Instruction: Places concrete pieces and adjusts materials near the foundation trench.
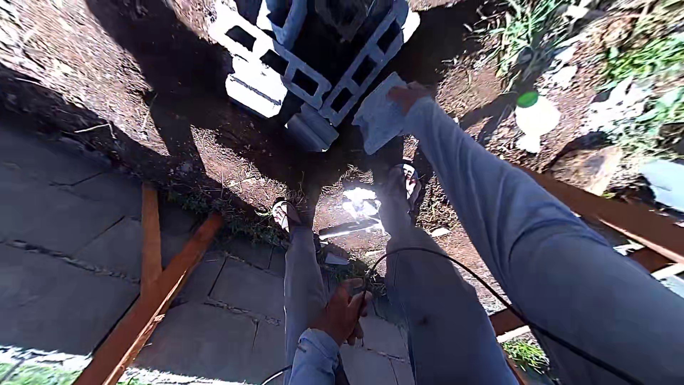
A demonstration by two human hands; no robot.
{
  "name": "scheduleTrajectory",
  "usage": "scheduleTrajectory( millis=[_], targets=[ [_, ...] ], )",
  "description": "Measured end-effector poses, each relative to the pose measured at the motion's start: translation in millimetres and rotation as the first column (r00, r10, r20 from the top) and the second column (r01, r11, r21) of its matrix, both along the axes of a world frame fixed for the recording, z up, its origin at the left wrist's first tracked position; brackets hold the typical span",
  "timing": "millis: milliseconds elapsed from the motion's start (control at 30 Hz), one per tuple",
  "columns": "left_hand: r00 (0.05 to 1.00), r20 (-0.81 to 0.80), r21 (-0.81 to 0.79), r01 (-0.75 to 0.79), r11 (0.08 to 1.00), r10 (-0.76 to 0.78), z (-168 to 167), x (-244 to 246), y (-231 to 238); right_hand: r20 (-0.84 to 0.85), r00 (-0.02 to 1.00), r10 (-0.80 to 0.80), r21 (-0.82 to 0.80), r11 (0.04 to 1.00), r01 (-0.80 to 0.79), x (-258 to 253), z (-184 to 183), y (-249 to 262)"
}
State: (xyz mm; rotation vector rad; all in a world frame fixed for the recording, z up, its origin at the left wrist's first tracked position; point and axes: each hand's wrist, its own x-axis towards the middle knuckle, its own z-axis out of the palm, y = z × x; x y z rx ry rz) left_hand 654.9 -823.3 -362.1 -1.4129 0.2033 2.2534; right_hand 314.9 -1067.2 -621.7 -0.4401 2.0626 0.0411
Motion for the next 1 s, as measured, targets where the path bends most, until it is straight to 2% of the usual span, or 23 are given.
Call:
scheduleTrajectory(
  millis=[133,233,467,633,767,900,1000],
  targets=[
    [1.0,0.013,-0.014,-0.014,1.0,0.014,-8,-7,-7,-0.008,1.0,-0.016,0.011,1.0,0.016,-2,-32,-7],
    [1.0,-0.007,-0.028,-0.008,1.0,0.008,-12,-9,-10,0.002,0.999,0.04,0.055,0.998,-0.04,-7,-58,-9],
    [1.0,0.008,-0.063,0.003,0.998,-0.002,-16,-15,-20,0.008,0.994,0.106,0.1,0.989,-0.106,-5,-89,-21],
    [1.0,0.015,-0.099,0.001,0.995,0.001,-19,-16,-23,0.051,0.981,0.188,0.08,0.978,-0.192,-31,-142,-19],
    [1.0,0.02,-0.126,0.014,0.992,-0.011,-22,-18,-29,0.056,0.975,0.215,0.044,0.975,-0.217,-47,-162,-21],
    [1.0,0.026,-0.154,0.017,0.988,-0.013,-21,-22,-33,0.086,0.994,0.073,0.023,0.997,-0.075,-42,-149,-25],
    [0.999,0.025,-0.187,0.041,0.981,-0.037,-23,-25,-36,0.028,1.0,-0.013,-0.046,0.999,0.015,-38,-146,-28]
  ],
)
